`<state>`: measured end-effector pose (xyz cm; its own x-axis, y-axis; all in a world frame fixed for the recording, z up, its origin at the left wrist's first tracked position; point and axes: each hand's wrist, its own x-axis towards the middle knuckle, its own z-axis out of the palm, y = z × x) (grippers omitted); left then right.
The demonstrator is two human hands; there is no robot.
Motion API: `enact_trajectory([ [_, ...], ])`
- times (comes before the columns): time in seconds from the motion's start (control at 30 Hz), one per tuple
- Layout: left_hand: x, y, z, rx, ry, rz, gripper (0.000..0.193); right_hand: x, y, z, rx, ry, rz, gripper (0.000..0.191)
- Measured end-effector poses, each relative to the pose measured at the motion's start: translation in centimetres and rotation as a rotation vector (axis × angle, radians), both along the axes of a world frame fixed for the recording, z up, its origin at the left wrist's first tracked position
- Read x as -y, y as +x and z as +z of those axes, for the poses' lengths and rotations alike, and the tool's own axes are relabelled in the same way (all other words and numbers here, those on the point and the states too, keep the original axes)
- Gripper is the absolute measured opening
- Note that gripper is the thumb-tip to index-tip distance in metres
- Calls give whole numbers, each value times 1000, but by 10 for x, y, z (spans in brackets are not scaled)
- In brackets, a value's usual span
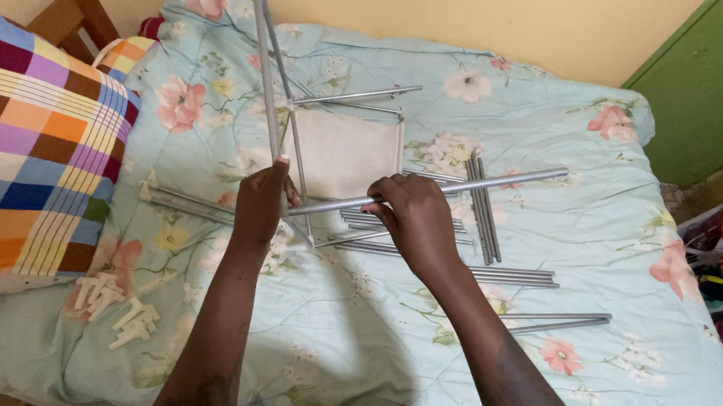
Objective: The person assembles a folding chair on a bed, fitting metal frame tubes into the fabric seat's corner pockets and attaching cross bars to build the frame, working piece by piece until the chair frame takes shape.
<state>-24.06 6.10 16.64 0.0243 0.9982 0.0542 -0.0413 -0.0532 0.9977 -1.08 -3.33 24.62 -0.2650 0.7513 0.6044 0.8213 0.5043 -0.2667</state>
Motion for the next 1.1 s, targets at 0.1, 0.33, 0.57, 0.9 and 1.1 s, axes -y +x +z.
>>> enact_trajectory([
  [0.1, 2, 1, 3, 9, -40, -21, 56, 1, 2, -6, -31, -54, -2, 21],
  [0.33, 11, 9, 13, 1, -26, -63, 57, 4, 11, -7, 40, -344, -12, 27],
  [0.57, 16, 9, 23, -122, -34, -75, 57, 3, 8, -8, -74, -621, 30, 27],
  [0.9, -6, -1, 6, -58, -55, -40, 55, 3, 30, 12, 80, -79, 61, 34],
  [1.1, -12, -10, -4, -32, -35, -93, 49, 12, 31, 2, 52, 14, 7, 28],
])
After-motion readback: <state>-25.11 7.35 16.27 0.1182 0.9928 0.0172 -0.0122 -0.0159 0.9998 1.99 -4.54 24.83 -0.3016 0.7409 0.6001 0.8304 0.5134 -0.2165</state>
